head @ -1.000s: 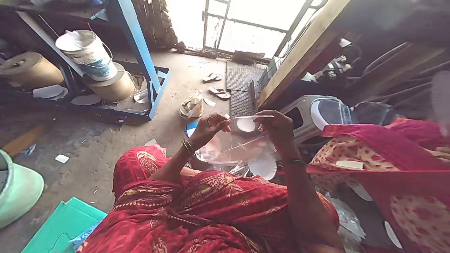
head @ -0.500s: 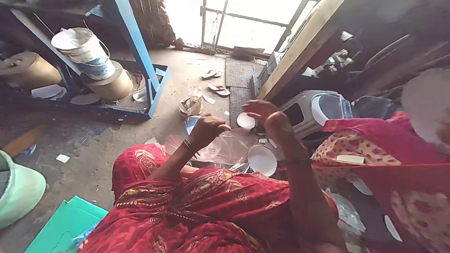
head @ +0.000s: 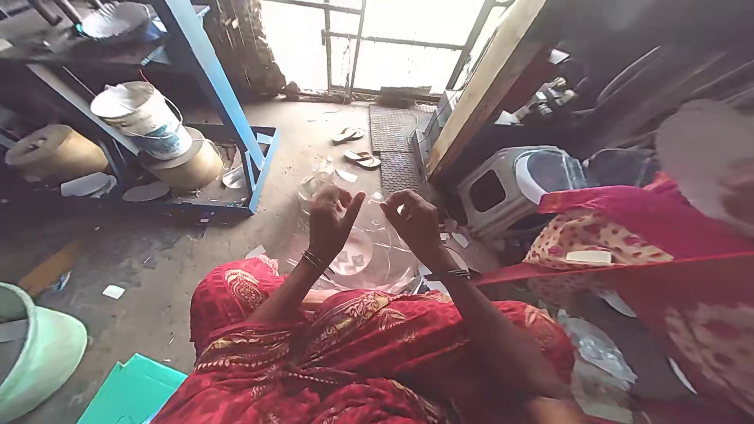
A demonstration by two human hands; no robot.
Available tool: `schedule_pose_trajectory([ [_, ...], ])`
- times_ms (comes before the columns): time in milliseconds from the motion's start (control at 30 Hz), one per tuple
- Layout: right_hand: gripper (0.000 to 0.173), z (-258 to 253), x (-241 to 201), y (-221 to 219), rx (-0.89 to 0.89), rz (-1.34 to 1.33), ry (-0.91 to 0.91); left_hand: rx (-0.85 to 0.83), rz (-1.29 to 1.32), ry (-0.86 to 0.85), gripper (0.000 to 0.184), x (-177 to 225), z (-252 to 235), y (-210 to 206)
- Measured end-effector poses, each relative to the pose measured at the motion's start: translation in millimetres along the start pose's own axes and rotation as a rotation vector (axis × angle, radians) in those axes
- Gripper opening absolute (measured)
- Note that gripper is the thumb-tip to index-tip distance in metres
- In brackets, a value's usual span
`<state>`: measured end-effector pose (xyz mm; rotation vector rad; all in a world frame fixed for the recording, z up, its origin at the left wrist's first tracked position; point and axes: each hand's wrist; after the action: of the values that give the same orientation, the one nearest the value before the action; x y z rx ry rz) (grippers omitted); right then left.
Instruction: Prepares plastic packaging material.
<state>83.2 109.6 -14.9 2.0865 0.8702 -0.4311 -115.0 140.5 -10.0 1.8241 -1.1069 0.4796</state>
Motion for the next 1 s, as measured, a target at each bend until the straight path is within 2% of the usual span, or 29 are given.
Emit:
schedule_pose_trajectory([
  [100, 0.014, 5.9, -1.1, -5.3, 0.031, 0.160, 0.107, -0.331, 0.370, 0.333, 0.049, 7.3, 2.6, -6.7],
  [167, 0.014, 9.3, -1.3, -8.5, 0.057, 0.312, 0.220, -0.433, 0.514, 0.517, 0.054, 14.0, 1.9, -9.7],
  [300, 0.007, 15.2, -3.7, -9.1, 0.001, 0.505, 0.369, -0.442, 0.663, 0.640, 0.040, 20.0, 0.9, -15.5],
  [433, 0.009, 20.7, -2.5, -15.5, -0.041, 0.538, 0.346, -0.402, 0.737, 0.624, 0.023, 13.2, 3.0, -22.0],
  [533, 0.015, 16.8, -1.6, -15.7, -0.092, 0.330, 0.191, -0.363, 0.738, 0.591, 0.022, 6.5, 4.5, -22.7],
  [633, 0.032, 10.9, -0.8, -4.8, -0.247, -0.149, -0.099, -0.310, 0.726, 0.546, 0.020, -1.0, 2.6, -22.4],
  [700, 0.036, 6.6, -4.2, 2.3, -0.270, -0.430, -0.317, -0.297, 0.735, 0.518, 0.017, -1.4, 1.3, -20.7],
  [767, 0.034, 5.7, -1.1, 4.5, -0.276, -0.611, -0.428, -0.309, 0.756, 0.507, 0.014, -0.4, 2.1, -20.2],
  [867, 0.033, 7.0, 3.6, 4.1, -0.334, -0.616, -0.386, -0.389, 0.825, 0.489, 0.010, -4.6, 4.9, -20.8],
  [1000, 0.009, 8.1, 1.3, -2.1, -0.312, -0.653, -0.223, -0.561, 0.957, 0.516, 0.008, -8.8, 3.8, -10.2],
])
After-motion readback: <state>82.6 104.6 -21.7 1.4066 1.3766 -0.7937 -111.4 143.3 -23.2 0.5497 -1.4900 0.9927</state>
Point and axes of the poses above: each hand's wrist, its own z-axis away from the middle knuckle, its own y-axis out of the back of the hand, x = y × z, and after that the axes turned 1 degree about x, right-handed
